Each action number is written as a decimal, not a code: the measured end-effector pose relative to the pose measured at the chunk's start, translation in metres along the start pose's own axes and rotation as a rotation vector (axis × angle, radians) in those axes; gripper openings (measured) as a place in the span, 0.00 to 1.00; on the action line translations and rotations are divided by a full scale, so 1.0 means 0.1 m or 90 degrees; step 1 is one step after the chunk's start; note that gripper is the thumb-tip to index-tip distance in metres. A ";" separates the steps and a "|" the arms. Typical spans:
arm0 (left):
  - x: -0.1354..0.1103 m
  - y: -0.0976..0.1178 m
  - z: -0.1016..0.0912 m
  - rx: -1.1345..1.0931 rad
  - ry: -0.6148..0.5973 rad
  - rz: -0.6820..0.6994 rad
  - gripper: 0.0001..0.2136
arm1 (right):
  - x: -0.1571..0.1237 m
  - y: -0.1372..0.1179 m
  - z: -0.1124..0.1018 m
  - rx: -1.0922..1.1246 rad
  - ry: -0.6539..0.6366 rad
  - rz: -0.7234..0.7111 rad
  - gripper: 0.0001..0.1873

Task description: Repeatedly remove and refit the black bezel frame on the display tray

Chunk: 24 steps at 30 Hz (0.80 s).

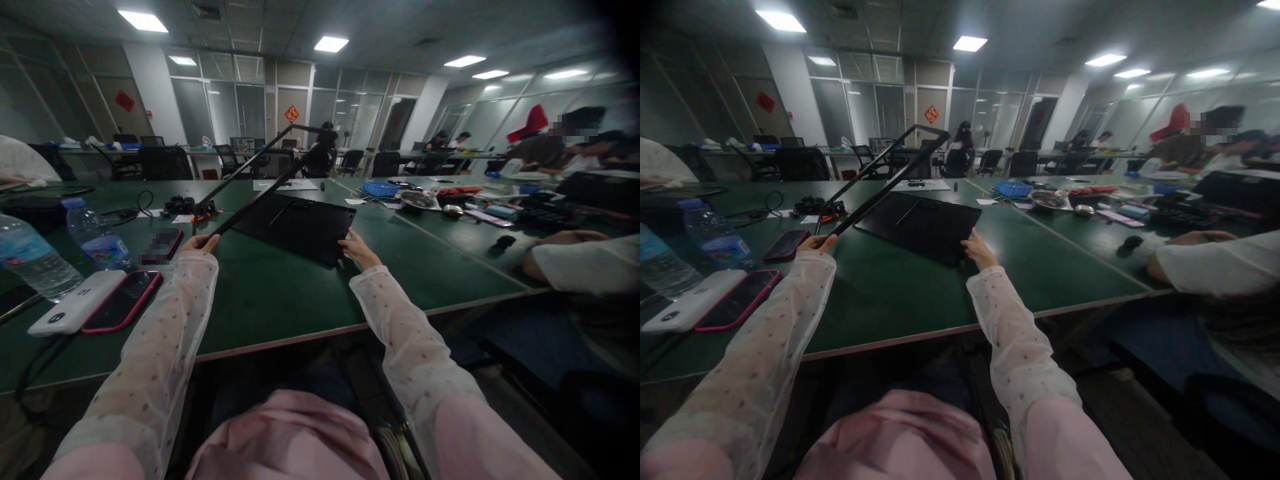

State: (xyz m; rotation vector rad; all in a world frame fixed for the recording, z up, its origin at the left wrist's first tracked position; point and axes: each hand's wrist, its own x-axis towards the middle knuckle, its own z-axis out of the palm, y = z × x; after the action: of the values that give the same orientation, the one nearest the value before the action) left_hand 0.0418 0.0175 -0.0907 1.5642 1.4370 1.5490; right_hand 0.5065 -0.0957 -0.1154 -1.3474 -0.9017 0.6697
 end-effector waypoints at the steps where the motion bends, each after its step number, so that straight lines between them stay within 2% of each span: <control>1: 0.00 0.00 -0.01 0.023 -0.006 0.010 0.22 | 0.00 -0.01 0.00 -0.025 -0.011 0.018 0.44; 4: -0.01 0.03 -0.04 0.094 -0.033 0.035 0.23 | 0.05 -0.01 -0.01 -0.147 0.037 0.026 0.41; 7: -0.04 0.07 -0.06 0.175 -0.070 0.065 0.24 | 0.12 -0.03 -0.07 -0.248 0.201 -0.043 0.32; 9: -0.07 0.10 -0.06 0.227 -0.092 0.097 0.24 | 0.16 -0.08 -0.14 -0.214 0.278 -0.066 0.23; 11: -0.10 0.14 -0.05 0.264 -0.107 0.134 0.24 | 0.16 -0.15 -0.22 -0.117 0.240 -0.061 0.21; 14: -0.14 0.16 -0.03 0.288 -0.129 0.174 0.23 | 0.12 -0.22 -0.27 -0.027 0.087 -0.065 0.26; 15: -0.15 0.15 -0.03 0.293 -0.134 0.177 0.22 | 0.10 -0.22 -0.26 -0.030 0.066 -0.077 0.27; 20: -0.10 0.01 -0.02 0.322 -0.160 0.169 0.20 | 0.09 -0.10 -0.06 -0.180 0.129 -0.143 0.27; 24: 0.01 -0.14 -0.05 0.336 -0.175 0.218 0.20 | 0.11 0.06 0.07 -0.243 0.152 -0.208 0.27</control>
State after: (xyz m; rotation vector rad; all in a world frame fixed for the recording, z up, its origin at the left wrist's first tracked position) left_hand 0.0326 0.0211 -0.1023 2.3316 1.5532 1.1016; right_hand 0.5072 -0.0822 -0.1194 -1.5300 -1.0575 0.0813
